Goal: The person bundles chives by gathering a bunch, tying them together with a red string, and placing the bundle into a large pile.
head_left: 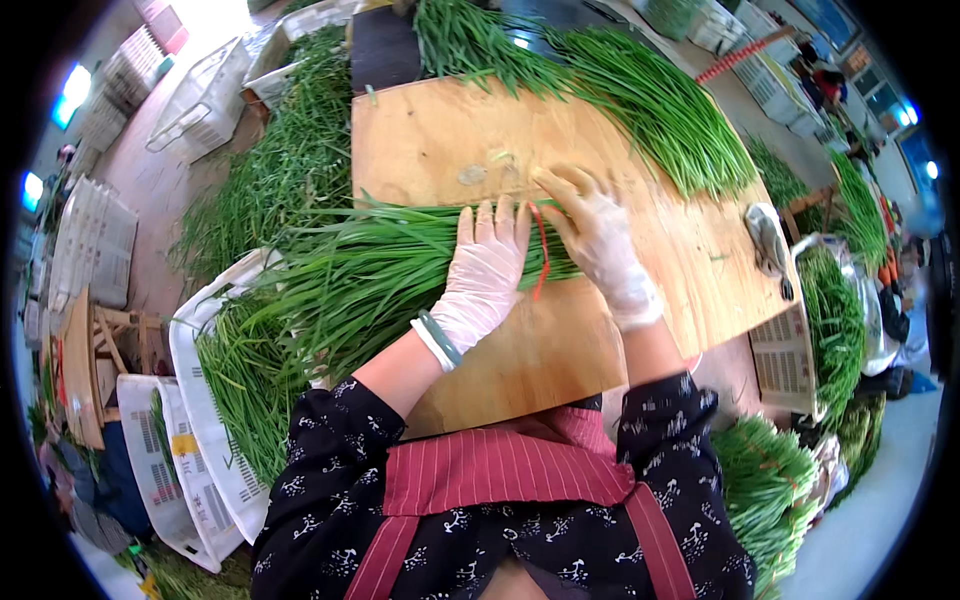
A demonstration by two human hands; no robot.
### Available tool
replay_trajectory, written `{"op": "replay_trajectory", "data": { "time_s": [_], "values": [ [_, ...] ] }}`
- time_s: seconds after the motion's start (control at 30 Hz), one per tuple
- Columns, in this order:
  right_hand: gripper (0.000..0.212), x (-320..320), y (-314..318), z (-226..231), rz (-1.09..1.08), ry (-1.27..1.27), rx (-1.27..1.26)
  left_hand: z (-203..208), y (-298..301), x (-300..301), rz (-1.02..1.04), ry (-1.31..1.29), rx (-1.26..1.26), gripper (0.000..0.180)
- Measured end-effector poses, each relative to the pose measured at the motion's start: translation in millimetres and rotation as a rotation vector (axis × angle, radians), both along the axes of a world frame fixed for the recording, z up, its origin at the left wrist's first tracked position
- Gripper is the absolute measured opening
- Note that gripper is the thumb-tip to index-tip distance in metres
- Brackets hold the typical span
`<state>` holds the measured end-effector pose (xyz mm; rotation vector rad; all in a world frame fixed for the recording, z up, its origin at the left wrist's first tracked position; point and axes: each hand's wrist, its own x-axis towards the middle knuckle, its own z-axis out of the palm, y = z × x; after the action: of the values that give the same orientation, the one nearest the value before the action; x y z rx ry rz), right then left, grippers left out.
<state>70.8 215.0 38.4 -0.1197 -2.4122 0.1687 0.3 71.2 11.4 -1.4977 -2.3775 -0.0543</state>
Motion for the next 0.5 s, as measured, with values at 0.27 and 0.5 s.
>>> {"op": "replay_trajectory", "data": {
  "time_s": [0.27,0.5],
  "values": [
    [0.023,54,-33,-32,0.05,-0.038,0.027,-5,5,1,0.001,0.042,0.114,0.096],
    [0.007,48,-40,-39,0.073,0.122,-0.479,-5,7,13,0.12,0.094,0.246,0.096]
  ]
}}
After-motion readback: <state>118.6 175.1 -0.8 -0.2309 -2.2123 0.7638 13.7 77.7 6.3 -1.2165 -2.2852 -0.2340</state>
